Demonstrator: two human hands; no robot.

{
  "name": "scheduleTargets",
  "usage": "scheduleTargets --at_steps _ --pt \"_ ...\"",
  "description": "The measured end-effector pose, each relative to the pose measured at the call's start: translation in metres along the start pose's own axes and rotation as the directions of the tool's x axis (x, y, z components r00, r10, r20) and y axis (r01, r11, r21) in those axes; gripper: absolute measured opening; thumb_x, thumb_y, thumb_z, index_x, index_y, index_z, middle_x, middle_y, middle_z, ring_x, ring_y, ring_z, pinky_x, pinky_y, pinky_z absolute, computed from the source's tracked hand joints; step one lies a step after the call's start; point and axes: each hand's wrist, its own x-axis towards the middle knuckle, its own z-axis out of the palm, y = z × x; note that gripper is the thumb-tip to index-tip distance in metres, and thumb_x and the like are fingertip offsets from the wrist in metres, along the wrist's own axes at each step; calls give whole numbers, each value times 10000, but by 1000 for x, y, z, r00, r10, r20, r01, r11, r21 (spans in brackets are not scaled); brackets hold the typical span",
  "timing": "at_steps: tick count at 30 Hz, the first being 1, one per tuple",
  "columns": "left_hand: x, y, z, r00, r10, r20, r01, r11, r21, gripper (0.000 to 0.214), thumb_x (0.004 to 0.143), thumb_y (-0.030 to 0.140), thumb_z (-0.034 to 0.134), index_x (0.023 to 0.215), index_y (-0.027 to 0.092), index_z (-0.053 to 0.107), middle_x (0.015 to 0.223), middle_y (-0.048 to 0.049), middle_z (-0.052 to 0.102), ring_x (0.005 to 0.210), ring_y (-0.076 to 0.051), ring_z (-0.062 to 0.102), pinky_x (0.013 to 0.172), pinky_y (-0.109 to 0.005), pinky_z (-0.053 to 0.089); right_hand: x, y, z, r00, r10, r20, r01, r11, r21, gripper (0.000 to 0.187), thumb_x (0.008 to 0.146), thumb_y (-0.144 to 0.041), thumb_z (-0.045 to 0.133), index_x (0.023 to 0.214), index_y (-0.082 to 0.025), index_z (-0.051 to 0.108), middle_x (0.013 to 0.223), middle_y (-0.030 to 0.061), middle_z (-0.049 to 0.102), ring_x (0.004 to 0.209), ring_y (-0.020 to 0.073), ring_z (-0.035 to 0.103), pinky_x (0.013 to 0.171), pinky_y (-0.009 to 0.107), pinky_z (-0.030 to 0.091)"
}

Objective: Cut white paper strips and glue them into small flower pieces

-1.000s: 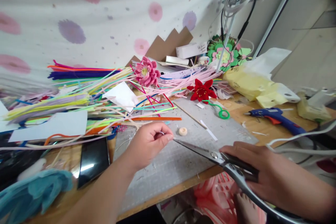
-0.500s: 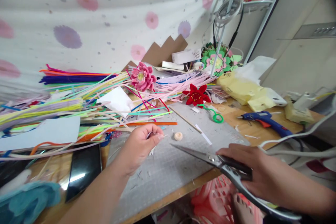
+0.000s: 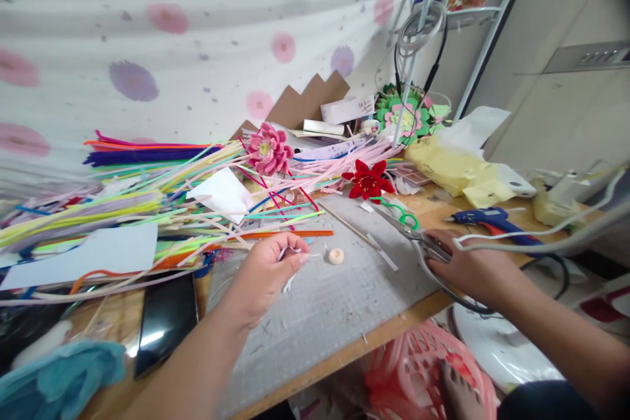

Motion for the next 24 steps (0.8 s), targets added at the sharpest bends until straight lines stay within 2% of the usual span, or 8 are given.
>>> scheduleTargets --at_steps 3,7,11,15,19,21,22,24 --pt "0 -1 -1 1000 9 6 -9 1000 -18 126 730 288 643 775 181 592 580 64 446 529 -103 373 510 -223 261 8 3 7 999 42 4 -42 999 4 419 772 -406 541 1109 -192 668 1012 113 730 861 313 687 705 377 516" --pt "-1 -3 -3 999 36 35 -34 998 -61 145 743 314 645 769 178 602 585 58 457 532 -104 382 518 -227 284 17 1 12 999 34 19 -33 999 -25 443 778 -417 533 1129 -173 647 1097 142 694 961 321 653 783 387 488" --pt "1 -6 -4 998 56 37 -53 996 -68 202 776 370 644 737 177 600 604 48 479 548 -106 402 536 -233 310 22 -9 6 994 68 88 -61 995 -81 472 794 -430 512 1151 -146 631 1044 152 691 913 315 658 731 367 478" --pt "3 -8 -3 997 78 -21 -79 993 -88 251 791 402 636 694 173 604 587 50 475 541 -102 395 537 -230 312 24 -13 -2 989 30 142 -15 995 -103 455 819 -433 502 1147 -146 632 968 144 687 873 305 664 726 369 484" --pt "3 -6 0 998 54 -34 -57 992 -110 215 758 368 669 704 170 607 582 58 469 523 -94 378 515 -225 286 23 -18 -8 995 -16 98 29 991 -131 416 829 -365 521 1131 -110 653 1010 186 650 954 357 630 819 453 469" --pt "1 -6 1 999 51 -18 -52 993 -107 200 751 350 675 710 168 602 582 59 465 522 -91 366 509 -223 276 19 -31 -12 997 -78 -21 77 997 -30 381 844 -319 517 1121 -99 657 1090 193 629 1000 345 612 868 465 459" --pt "1 -6 1 998 57 -10 -58 993 -100 198 752 344 673 706 166 597 585 58 464 526 -91 362 512 -222 277 15 -42 -14 989 -115 -90 122 989 81 361 856 -301 508 1120 -103 654 1129 183 620 975 309 624 859 439 477" --pt "0 -6 2 997 76 -3 -76 994 -76 198 756 337 668 701 163 591 598 53 466 542 -92 363 527 -223 289 8 -69 -17 966 -181 -184 240 894 379 323 871 -282 507 1120 -128 644 1171 151 612 818 201 652 740 340 532"
